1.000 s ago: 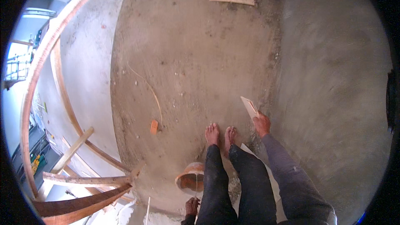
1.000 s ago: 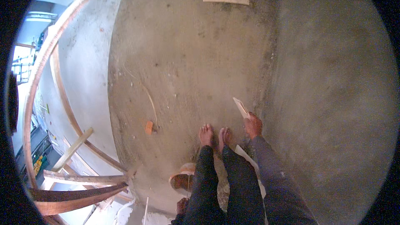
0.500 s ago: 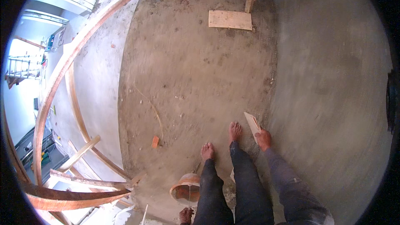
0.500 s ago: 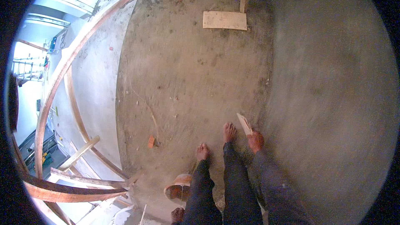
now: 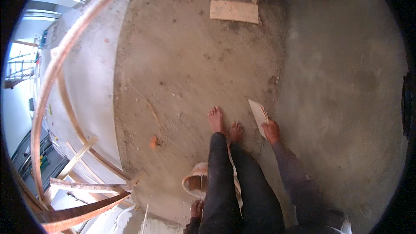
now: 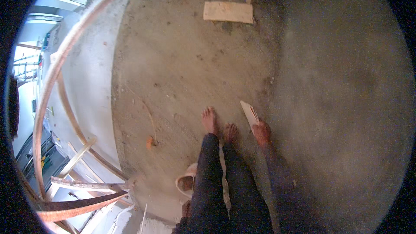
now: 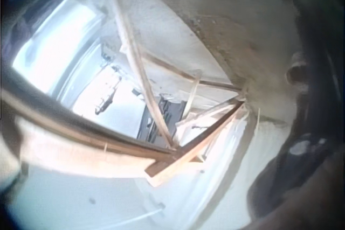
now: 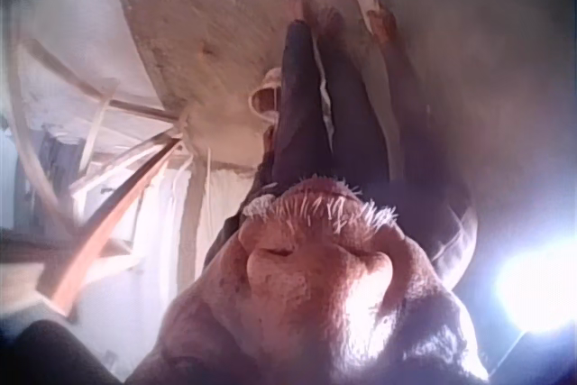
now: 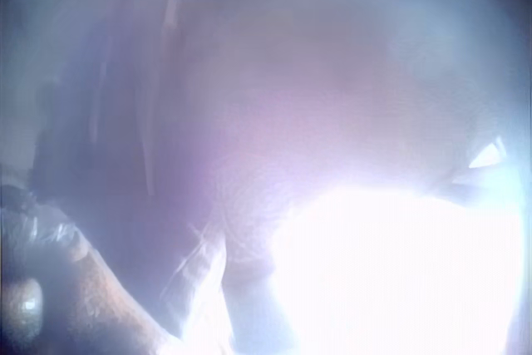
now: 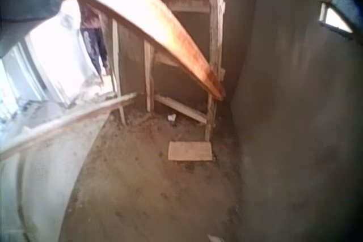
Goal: The person rubs a wooden float against a plastered wall surface and passes a bucket to another person.
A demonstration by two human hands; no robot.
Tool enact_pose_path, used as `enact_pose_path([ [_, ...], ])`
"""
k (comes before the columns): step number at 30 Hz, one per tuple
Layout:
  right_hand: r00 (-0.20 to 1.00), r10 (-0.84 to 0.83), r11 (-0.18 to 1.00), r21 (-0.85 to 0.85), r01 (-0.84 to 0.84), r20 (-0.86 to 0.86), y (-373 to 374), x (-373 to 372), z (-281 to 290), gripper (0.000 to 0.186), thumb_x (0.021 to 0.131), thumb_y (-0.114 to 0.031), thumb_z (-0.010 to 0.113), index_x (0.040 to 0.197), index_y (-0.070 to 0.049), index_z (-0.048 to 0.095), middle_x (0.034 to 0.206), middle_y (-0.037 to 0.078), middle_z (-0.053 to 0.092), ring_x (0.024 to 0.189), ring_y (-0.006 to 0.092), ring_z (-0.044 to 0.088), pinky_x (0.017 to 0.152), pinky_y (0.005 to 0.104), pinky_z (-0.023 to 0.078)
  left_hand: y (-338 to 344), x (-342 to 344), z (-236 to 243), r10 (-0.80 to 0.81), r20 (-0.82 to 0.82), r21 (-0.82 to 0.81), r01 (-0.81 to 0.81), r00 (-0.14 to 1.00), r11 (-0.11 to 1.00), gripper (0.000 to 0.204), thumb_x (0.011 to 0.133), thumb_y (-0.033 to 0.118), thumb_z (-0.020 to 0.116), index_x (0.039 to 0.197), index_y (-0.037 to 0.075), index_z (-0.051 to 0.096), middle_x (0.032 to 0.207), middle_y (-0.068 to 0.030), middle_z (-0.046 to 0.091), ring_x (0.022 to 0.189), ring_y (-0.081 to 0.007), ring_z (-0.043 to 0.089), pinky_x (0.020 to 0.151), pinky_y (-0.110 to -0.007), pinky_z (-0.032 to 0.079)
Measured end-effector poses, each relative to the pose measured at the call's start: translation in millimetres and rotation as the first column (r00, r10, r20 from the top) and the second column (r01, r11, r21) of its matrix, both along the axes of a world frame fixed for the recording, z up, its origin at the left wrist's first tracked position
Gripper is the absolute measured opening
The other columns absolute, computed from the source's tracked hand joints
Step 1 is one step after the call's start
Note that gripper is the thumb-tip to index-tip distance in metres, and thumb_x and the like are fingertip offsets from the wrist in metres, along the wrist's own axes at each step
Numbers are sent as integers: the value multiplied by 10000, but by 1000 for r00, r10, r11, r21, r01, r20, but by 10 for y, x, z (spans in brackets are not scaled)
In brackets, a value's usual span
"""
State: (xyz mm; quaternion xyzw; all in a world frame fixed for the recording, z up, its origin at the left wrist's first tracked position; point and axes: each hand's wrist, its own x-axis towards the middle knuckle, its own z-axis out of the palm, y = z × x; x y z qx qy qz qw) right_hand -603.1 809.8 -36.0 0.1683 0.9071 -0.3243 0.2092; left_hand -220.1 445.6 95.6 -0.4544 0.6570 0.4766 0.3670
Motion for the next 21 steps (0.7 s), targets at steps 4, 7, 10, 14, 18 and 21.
enact_pose_path([
  [4, 997, -67, 991, 121, 62, 39, 191, 52, -121, 292, 756, -211, 569, 844, 66, 593, 766, 262, 583, 731, 404, 571, 667, 447, 434, 193, -28, -280, 2, -100, 90, 7, 995, 996, 277, 907, 247, 499, 905, -15, 590, 777, -127, 616, 765, -246, 582, 731, -365, 458],
  [7, 977, -149, 985, 106, 134, 153, 81, -72, 19, 301, 753, -219, 574, 834, 70, 588, 782, 267, 580, 755, 395, 578, 678, 439, 434, 197, 199, -581, -127, -187, 74, 143, 974, 987, 264, 903, 231, 507, 991, -11, 567, 898, -152, 611, 863, -256, 573, 795, -383, 447],
  [10, 994, -95, 980, 183, 82, 62, 45, -151, 8, 309, 752, -232, 583, 807, 72, 577, 757, 264, 572, 730, 378, 578, 666, 434, 429, 180, 536, -931, -136, -332, 18, 150, 933, 988, 293, 904, 212, 503, 1079, -21, 536, 1045, -160, 593, 964, -243, 551, 856, -378, 431],
  [14, 988, -146, 980, 133, 151, -46, 191, -242, 59, 292, 743, -217, 598, 776, 71, 563, 722, 249, 560, 686, 366, 559, 645, 431, 418, 307, 459, -1128, -127, -273, 63, 149, 954, 987, 292, 902, 189, 512, 1106, -18, 529, 1069, -146, 587, 990, -225, 543, 875, -365, 428],
  [18, 984, -181, 973, 144, 180, -11, 251, -404, -86, 292, 737, -207, 612, 810, 72, 570, 740, 246, 578, 702, 372, 567, 659, 426, 426, 308, 435, -1173, -97, -209, 94, 119, 973, 988, 296, 900, 166, 521, 1134, -15, 522, 1094, -132, 580, 1017, -208, 535, 895, -352, 425],
  [21, 969, -245, 943, 243, 229, 38, 454, -592, -136, 315, 751, -222, 605, 854, 75, 582, 781, 259, 598, 751, 399, 581, 685, 433, 436, 323, 274, -1151, -106, -168, 112, 126, 980, 986, 303, 899, 149, 527, 1155, -13, 517, 1112, -121, 575, 1036, -195, 529, 909, -342, 422],
])
